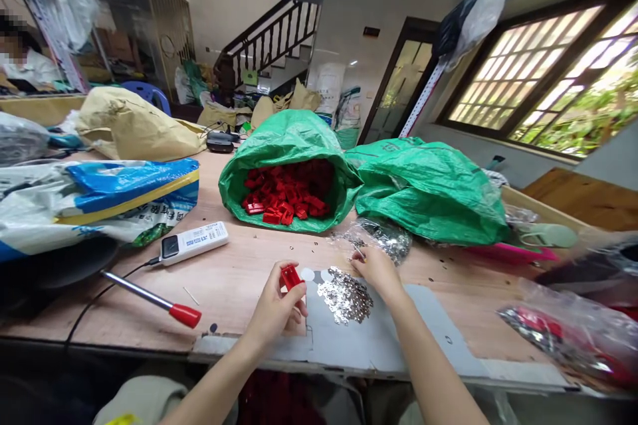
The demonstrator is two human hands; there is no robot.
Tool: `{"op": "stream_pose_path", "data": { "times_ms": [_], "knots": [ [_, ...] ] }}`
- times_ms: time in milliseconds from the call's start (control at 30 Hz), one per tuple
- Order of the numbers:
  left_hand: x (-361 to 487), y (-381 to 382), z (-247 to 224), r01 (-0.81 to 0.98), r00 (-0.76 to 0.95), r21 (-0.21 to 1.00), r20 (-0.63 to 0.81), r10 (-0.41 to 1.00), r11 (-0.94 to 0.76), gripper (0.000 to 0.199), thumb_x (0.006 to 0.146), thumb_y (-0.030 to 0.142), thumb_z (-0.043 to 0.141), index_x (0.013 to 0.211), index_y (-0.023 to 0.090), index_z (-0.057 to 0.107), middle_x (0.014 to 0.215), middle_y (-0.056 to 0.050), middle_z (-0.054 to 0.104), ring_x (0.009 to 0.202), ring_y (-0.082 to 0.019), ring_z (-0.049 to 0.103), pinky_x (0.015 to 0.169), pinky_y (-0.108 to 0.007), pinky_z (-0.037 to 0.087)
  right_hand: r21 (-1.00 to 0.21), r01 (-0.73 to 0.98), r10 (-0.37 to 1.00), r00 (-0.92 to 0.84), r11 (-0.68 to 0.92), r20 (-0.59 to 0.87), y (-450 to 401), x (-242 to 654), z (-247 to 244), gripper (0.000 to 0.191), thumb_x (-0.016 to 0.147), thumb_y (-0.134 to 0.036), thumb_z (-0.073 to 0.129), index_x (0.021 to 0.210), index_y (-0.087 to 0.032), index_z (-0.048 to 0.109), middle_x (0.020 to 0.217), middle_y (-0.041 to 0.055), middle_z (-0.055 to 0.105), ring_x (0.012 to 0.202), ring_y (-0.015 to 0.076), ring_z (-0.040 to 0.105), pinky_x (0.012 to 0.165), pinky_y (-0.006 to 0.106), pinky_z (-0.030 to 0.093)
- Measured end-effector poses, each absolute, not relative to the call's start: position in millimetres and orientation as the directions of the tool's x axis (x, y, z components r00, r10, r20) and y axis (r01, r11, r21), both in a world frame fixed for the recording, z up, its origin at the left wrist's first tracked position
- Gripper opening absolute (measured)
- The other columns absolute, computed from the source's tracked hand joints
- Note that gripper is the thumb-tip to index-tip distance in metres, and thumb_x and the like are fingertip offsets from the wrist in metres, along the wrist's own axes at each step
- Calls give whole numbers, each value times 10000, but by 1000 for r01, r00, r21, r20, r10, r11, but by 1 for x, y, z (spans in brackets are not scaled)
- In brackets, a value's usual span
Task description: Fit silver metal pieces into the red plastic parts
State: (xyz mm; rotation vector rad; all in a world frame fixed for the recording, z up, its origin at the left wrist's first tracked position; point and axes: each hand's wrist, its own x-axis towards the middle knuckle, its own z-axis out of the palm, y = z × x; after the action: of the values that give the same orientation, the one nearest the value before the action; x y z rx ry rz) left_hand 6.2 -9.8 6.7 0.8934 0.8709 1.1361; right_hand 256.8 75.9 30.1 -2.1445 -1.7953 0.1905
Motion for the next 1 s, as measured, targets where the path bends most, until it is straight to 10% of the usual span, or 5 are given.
{"op": "stream_pose_path", "data": {
  "times_ms": [367, 1000],
  "knots": [
    [-1, -14, 7, -351, 322, 919, -61, 945, 179, 735, 872, 446, 645, 1498, 298, 289, 1125, -76, 591, 878, -178, 682, 708, -312, 595, -630, 775, 931, 194, 48, 309, 75, 268, 10, 271, 782, -419, 577, 814, -186, 713, 809, 75, 745, 744, 255, 665, 714, 347, 470],
    [8, -24, 7, -44, 264, 985, -147, 953, 164, 505, 798, 393, 723, 1236, 242, 522, 861, -20, 636, 664, -135, 543, 508, -204, 487, -758, 649, 929, 236, 67, 284, 73, 274, 1, 275, 723, -399, 591, 840, -184, 716, 850, 81, 749, 826, 277, 669, 788, 393, 491]
  ]
}}
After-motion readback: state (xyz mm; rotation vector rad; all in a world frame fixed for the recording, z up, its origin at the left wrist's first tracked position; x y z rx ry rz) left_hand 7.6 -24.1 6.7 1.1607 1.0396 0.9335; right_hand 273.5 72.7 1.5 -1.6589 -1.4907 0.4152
